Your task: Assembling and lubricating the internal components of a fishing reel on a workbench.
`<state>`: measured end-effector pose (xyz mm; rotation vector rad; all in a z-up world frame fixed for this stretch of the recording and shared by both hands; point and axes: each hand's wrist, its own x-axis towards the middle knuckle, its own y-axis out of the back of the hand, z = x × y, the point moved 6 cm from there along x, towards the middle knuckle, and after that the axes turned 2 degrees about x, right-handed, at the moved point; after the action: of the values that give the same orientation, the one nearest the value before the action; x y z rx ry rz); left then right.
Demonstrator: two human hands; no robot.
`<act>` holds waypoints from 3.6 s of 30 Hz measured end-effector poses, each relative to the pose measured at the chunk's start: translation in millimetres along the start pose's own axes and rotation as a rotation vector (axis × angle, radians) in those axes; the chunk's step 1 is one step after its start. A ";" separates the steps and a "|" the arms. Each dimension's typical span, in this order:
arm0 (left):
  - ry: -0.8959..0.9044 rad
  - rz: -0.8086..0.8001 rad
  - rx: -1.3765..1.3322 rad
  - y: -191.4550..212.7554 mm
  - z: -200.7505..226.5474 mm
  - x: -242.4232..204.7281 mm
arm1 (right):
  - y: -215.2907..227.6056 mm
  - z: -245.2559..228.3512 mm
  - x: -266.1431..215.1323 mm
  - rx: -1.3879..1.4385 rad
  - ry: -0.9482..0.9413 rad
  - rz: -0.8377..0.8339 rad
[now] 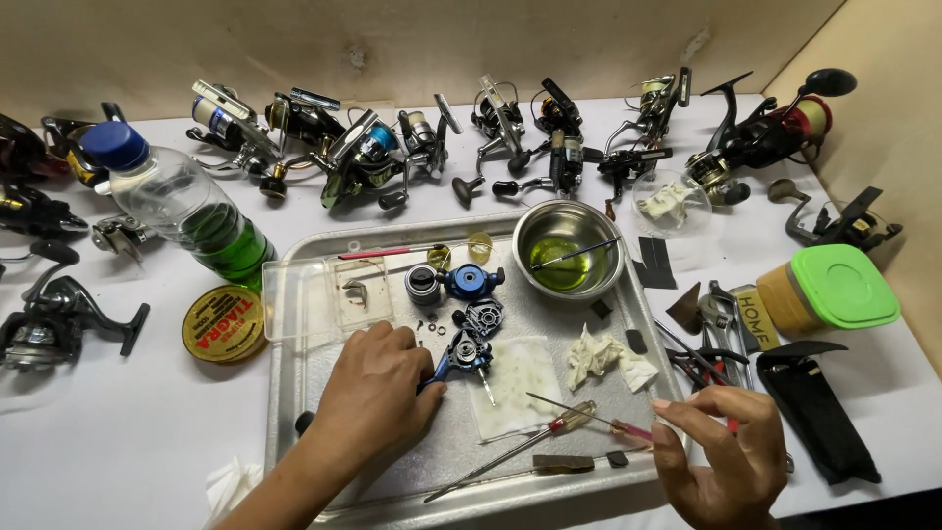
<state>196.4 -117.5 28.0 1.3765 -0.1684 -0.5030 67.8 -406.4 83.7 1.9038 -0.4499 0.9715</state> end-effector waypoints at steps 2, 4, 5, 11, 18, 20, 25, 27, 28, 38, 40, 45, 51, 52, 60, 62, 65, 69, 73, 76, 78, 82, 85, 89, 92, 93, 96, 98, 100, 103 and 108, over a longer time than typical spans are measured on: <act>0.007 -0.007 0.004 3.3 0.8 -1.6 | -0.3 2.2 -1.8 0.000 -0.002 -0.005; 0.013 -0.015 0.006 1.8 -0.4 -4.2 | 0.1 1.4 -4.0 -0.001 -0.005 -0.011; 0.010 0.011 0.003 0.9 -1.6 -5.7 | 1.0 0.4 -4.9 0.000 -0.021 -0.004; 0.048 0.022 -0.061 8.4 -1.7 -21.8 | 6.1 -2.0 -11.3 -0.009 -0.028 0.021; 0.012 0.117 -0.046 1.6 -11.9 -40.5 | 14.9 1.3 -18.3 -0.027 -0.058 0.062; -0.044 0.216 -0.084 8.9 -12.6 -45.4 | 14.7 -1.8 -15.6 0.007 -0.095 0.061; -0.194 0.425 -0.143 43.9 2.9 -52.2 | 7.3 -11.4 6.1 0.223 -0.230 0.068; -0.288 0.505 -0.161 61.5 13.4 -53.0 | -7.2 -1.3 10.3 0.360 -0.453 -0.156; -0.287 0.506 -0.160 66.4 15.6 -48.8 | -9.7 -3.2 21.3 0.362 -0.451 -0.155; -0.401 0.671 0.028 80.7 38.4 -21.0 | -102.1 -2.2 65.7 1.052 -1.204 -0.594; -0.408 0.671 0.026 76.7 39.9 -19.0 | -108.9 -6.8 73.9 1.027 -1.277 -0.604; -0.349 0.739 -0.073 75.9 30.8 -19.5 | -120.9 -12.1 78.7 1.010 -1.313 -0.618; -0.262 0.819 -0.279 70.8 13.9 -16.2 | -130.4 -13.0 79.1 1.035 -1.328 -0.559; -0.261 0.817 -0.279 67.0 14.7 -15.6 | -132.0 -12.7 79.4 1.035 -1.330 -0.560; -0.019 0.262 -1.637 7.6 -3.7 3.2 | -138.0 -7.5 81.6 1.103 -1.329 -0.479; -0.038 0.138 -1.740 -1.1 5.3 6.5 | -138.8 -9.1 76.8 1.116 -1.311 -0.482; -0.001 -0.074 -1.905 -3.6 19.1 5.1 | -143.7 -10.9 68.2 1.124 -1.274 -0.519; -0.007 -0.191 -2.041 -3.2 28.4 5.8 | -142.5 -11.3 61.1 0.999 -1.038 -0.609; 0.020 -0.209 -2.048 -9.9 27.8 10.7 | -136.3 -11.3 60.7 0.955 -0.894 -0.608; 0.133 -0.226 -2.038 -14.2 22.9 10.7 | -130.2 -11.0 63.9 0.904 -0.822 -0.566; 0.152 -0.256 -1.991 -9.9 21.8 9.3 | -119.5 -16.9 80.0 0.629 -0.528 -0.521; 0.138 -0.231 -2.014 -8.5 20.5 10.4 | -114.9 -23.8 91.2 0.556 -0.413 -0.490; 0.158 -0.219 -1.970 -6.2 19.1 10.7 | -114.6 -26.3 93.5 0.518 -0.335 -0.468; 0.129 -0.217 -1.965 -9.9 19.4 10.2 | -112.9 -29.5 94.1 0.497 -0.274 -0.444; 0.094 -0.167 -1.932 -8.6 18.9 10.3 | -113.2 -26.3 88.7 0.500 -0.302 -0.419; 0.058 -0.139 -1.935 -7.4 19.2 10.4 | -113.8 -24.0 85.6 0.508 -0.334 -0.413; 0.012 -0.076 -1.975 -2.8 17.6 10.2 | -114.9 -26.7 85.8 0.546 -0.397 -0.466; -0.016 -0.021 -1.982 1.9 16.6 11.5 | -120.8 -22.9 78.0 0.636 -0.481 -0.536; -0.039 0.033 -1.990 1.1 15.2 11.8 | -126.7 -22.4 70.7 0.727 -0.568 -0.609; -0.094 0.100 -2.109 -1.6 13.8 10.7 | -140.5 -23.1 50.0 0.814 -0.819 -0.806; -0.208 0.157 -2.032 10.1 19.6 8.2 | -159.4 -39.8 10.7 1.094 -1.240 -1.067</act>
<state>198.3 -137.6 40.2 -0.6686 0.1012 -0.3904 159.9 -290.4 11.9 2.9652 0.6027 -0.9892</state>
